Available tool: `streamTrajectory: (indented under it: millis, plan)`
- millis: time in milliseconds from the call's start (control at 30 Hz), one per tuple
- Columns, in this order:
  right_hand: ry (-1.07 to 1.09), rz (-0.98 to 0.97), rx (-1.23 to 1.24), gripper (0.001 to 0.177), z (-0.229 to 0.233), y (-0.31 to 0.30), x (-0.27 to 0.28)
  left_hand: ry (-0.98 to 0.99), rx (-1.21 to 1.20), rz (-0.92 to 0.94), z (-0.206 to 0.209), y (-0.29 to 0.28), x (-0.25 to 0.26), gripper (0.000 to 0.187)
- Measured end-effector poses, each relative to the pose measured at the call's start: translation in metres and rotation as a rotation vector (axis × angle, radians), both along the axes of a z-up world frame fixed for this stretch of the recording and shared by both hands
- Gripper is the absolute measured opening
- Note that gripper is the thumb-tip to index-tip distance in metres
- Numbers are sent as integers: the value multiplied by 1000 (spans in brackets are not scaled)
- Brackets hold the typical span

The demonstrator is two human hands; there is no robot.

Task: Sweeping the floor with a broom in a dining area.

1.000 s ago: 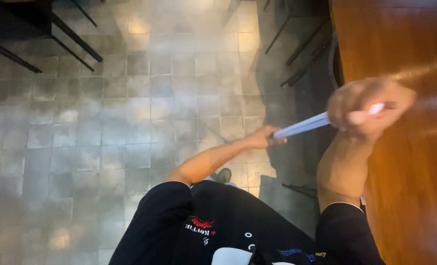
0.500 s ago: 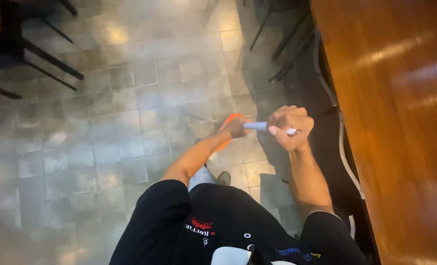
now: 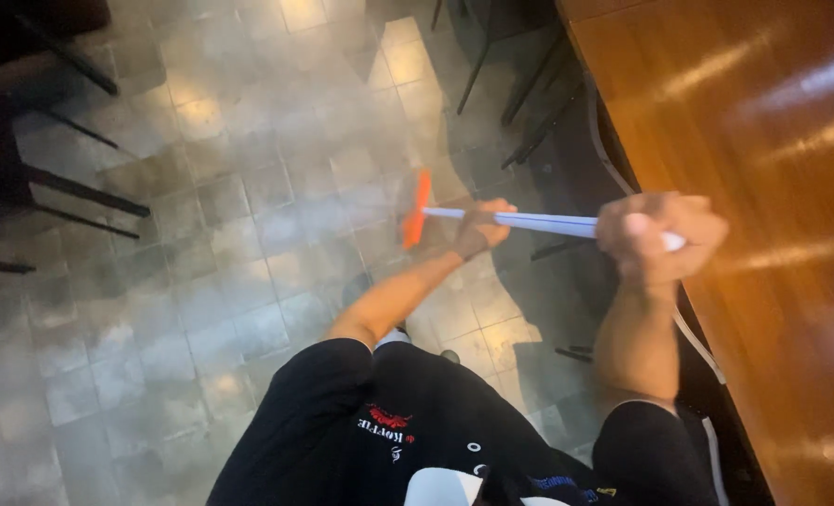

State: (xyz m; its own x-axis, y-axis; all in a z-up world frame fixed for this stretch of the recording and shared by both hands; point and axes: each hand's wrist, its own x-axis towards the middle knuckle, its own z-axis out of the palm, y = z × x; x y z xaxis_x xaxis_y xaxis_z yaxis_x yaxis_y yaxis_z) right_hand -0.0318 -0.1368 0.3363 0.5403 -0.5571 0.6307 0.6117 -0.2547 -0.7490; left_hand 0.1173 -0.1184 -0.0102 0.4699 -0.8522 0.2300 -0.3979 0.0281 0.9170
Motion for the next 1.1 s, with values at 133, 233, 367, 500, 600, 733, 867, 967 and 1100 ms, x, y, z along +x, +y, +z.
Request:
streamTrajectory:
  millis: [133, 233, 367, 500, 600, 733, 867, 967, 1100]
  plan:
    - [42, 47, -119, 40, 34, -2, 29, 8, 34, -130, -62, -58, -36, 24]
    - [297, -47, -546, 28, -12, -20, 74, 55, 171, -255, -56, -42, -11, 18]
    - [466, 146, -795, 32, -88, -12, 136, -12, 224, -271, -13, -16, 25, 15]
    - [368, 277, -541, 34, -114, -12, 162, -72, 280, -265, -26, 8, 67, 14]
    - [273, 155, -599, 34, -115, -25, 171, -118, 314, -228, -44, 19, 103, 16]
    - [113, 215, -442, 28, -98, -12, 193, -174, 369, -181, -106, 33, 158, 19]
    - [28, 282, -290, 36, -93, -5, 209, -216, 286, -49, -104, 41, 206, 11]
    - [45, 221, -312, 35, -91, -4, 212, -322, 123, 48, -97, 37, 223, 10]
    - [90, 89, -312, 38, -69, -18, 193, -266, 89, 104, -81, 20, 209, 16]
